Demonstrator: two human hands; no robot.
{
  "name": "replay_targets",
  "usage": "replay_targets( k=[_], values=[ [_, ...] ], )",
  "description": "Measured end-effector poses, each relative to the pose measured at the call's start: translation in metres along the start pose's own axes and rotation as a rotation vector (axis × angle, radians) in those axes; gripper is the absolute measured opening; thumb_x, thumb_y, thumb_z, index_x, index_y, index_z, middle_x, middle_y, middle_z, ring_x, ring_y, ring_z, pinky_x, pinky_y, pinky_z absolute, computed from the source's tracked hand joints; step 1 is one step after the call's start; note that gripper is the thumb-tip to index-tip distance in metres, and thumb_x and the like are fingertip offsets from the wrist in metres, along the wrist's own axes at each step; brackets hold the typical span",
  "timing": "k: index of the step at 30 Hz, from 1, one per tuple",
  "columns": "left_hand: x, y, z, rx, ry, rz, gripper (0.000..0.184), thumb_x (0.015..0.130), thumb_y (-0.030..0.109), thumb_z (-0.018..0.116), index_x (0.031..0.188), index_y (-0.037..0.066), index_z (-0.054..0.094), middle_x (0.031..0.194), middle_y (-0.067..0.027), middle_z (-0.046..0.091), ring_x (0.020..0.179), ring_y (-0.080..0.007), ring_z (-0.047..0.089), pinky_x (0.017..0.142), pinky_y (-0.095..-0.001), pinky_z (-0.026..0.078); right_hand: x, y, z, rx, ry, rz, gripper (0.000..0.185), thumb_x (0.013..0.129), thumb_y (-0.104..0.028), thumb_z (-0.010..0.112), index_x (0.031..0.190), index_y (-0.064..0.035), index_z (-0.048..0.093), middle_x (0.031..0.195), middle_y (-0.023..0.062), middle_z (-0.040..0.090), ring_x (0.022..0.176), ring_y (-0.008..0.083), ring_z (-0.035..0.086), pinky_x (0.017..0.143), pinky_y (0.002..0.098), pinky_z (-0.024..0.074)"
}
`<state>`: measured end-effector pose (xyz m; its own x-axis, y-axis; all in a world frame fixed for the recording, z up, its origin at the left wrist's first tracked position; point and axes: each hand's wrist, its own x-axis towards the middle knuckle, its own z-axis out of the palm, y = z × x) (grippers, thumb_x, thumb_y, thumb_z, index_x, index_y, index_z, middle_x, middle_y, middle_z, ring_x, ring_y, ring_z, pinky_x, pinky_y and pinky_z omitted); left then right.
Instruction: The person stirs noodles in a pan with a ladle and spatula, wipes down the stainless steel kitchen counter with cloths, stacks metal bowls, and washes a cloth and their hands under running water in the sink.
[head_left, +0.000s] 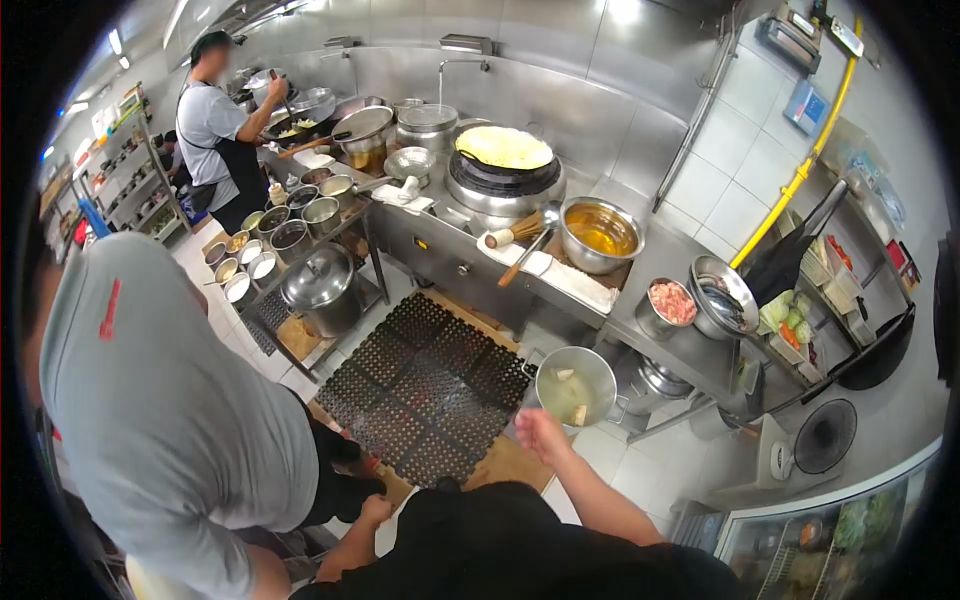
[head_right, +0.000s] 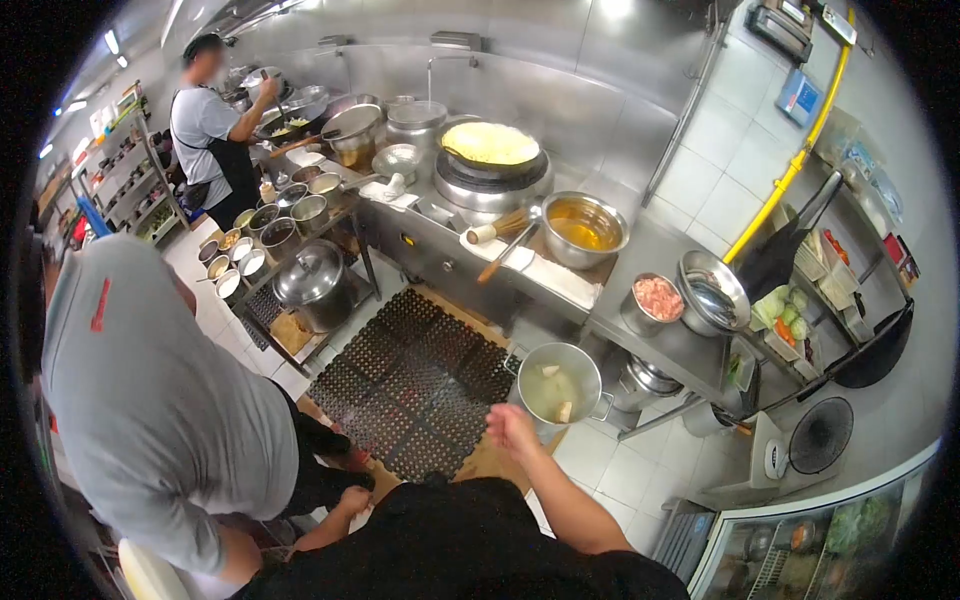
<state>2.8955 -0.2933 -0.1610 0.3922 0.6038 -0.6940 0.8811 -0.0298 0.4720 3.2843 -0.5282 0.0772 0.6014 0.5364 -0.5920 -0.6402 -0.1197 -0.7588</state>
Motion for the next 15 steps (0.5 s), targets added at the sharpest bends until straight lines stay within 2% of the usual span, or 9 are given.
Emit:
replay_targets(
  k=[3, 4, 6, 8, 9, 10, 12, 13, 15],
  values=[
    [0.032, 0.045, -0.023, -0.152, 0.005, 0.014, 0.03, 0.083, 0.023, 0.065, 0.101, 0.0, 0.071, 0.085, -0.0158, 0.072, 0.064, -0.0246, 0.067, 0.064, -0.0396, 0.053, 0.08, -0.053, 0.039, -0.014, -0.05, 0.005, 0.018, 0.093, -0.026, 0.062, 0.104, -0.0123, 0.059, 0.087, 0.0013, 0.067, 0.069, 0.0153, 0.065, 0.056, 0.0312, 0.0517],
    [0.038, 0.061, -0.029, -0.145, 0.008, 0.011, 0.03, 0.083, 0.023, 0.065, 0.101, 0.0, 0.071, 0.085, -0.0158, 0.072, 0.064, -0.0246, 0.067, 0.064, -0.0396, 0.053, 0.12, -0.062, 0.042, -0.018, -0.07, 0.011, 0.02, 0.093, -0.027, 0.062, 0.105, -0.0114, 0.06, 0.087, 0.0018, 0.067, 0.071, 0.0173, 0.066, 0.057, 0.0325, 0.0524],
    [0.044, 0.088, -0.044, -0.369, -0.073, -0.039, 0.027, 0.082, 0.021, 0.066, 0.099, 0.0, 0.07, 0.079, -0.013, 0.071, 0.064, -0.0235, 0.066, 0.061, -0.0387, 0.051, 0.192, -0.087, 0.046, 0.046, -0.07, 0.059, 0.023, 0.092, -0.03, 0.061, 0.105, -0.0106, 0.06, 0.087, 0.0031, 0.067, 0.072, 0.0187, 0.066, 0.058, 0.0348, 0.0532],
    [0.06, 0.093, -0.05, -0.362, -0.036, -0.046, 0.026, 0.082, 0.023, 0.067, 0.095, 0.0, 0.07, 0.075, -0.0104, 0.07, 0.063, -0.0218, 0.065, 0.058, -0.0366, 0.049, 0.251, -0.114, 0.051, 0.062, 0.003, 0.024, 0.026, 0.091, -0.036, 0.061, 0.103, -0.0124, 0.06, 0.09, 0.0039, 0.067, 0.075, 0.0195, 0.067, 0.061, 0.0357, 0.055],
    [0.047, 0.103, -0.063, -0.239, -0.051, 0.013, 0.028, 0.082, 0.024, 0.068, 0.094, -0.001, 0.07, 0.076, -0.0105, 0.071, 0.065, -0.0223, 0.066, 0.06, -0.0368, 0.05, 0.291, -0.122, 0.047, 0.067, 0.039, 0.008, 0.032, 0.09, -0.039, 0.061, 0.108, -0.0126, 0.058, 0.096, 0.006, 0.066, 0.079, 0.0206, 0.067, 0.062, 0.0371, 0.0556],
    [0.046, 0.118, -0.075, -0.116, -0.064, 0.074, 0.031, 0.082, 0.026, 0.069, 0.094, -0.002, 0.071, 0.077, -0.0106, 0.071, 0.067, -0.0229, 0.068, 0.062, -0.037, 0.051, 0.319, -0.135, 0.045, 0.062, 0.075, -0.02, 0.051, 0.089, -0.043, 0.062, 0.126, -0.0096, 0.053, 0.117, 0.0115, 0.062, 0.095, 0.0246, 0.065, 0.072, 0.0402, 0.0553],
    [0.062, 0.118, -0.08, 0.031, -0.087, 0.123, 0.031, 0.082, 0.026, 0.07, 0.094, -0.002, 0.071, 0.078, -0.0108, 0.072, 0.068, -0.0231, 0.068, 0.063, -0.0372, 0.051, 0.361, -0.167, 0.048, 0.073, 0.18, -0.02, 0.074, 0.088, -0.049, 0.062, 0.145, -0.0074, 0.04, 0.137, 0.0167, 0.051, 0.114, 0.0299, 0.057, 0.087, 0.0444, 0.0507],
    [0.07, 0.119, -0.084, 0.064, -0.091, 0.122, 0.031, 0.082, 0.027, 0.07, 0.094, -0.002, 0.071, 0.079, -0.0109, 0.072, 0.069, -0.0232, 0.068, 0.063, -0.0372, 0.051, 0.376, -0.185, 0.049, 0.09, 0.188, 0.0, 0.09, 0.086, -0.054, 0.062, 0.154, -0.0074, 0.026, 0.149, 0.0202, 0.04, 0.126, 0.0334, 0.049, 0.097, 0.0458, 0.0446],
    [0.085, 0.124, -0.093, 0.092, -0.091, 0.094, 0.031, 0.082, 0.027, 0.07, 0.095, -0.002, 0.071, 0.08, -0.011, 0.072, 0.07, -0.0234, 0.069, 0.064, -0.0374, 0.051, 0.403, -0.206, 0.047, 0.217, 0.134, 0.006, 0.094, 0.086, -0.056, 0.061, 0.156, -0.0076, 0.022, 0.151, 0.0211, 0.037, 0.128, 0.0334, 0.048, 0.098, 0.0458, 0.0438]
  ],
)
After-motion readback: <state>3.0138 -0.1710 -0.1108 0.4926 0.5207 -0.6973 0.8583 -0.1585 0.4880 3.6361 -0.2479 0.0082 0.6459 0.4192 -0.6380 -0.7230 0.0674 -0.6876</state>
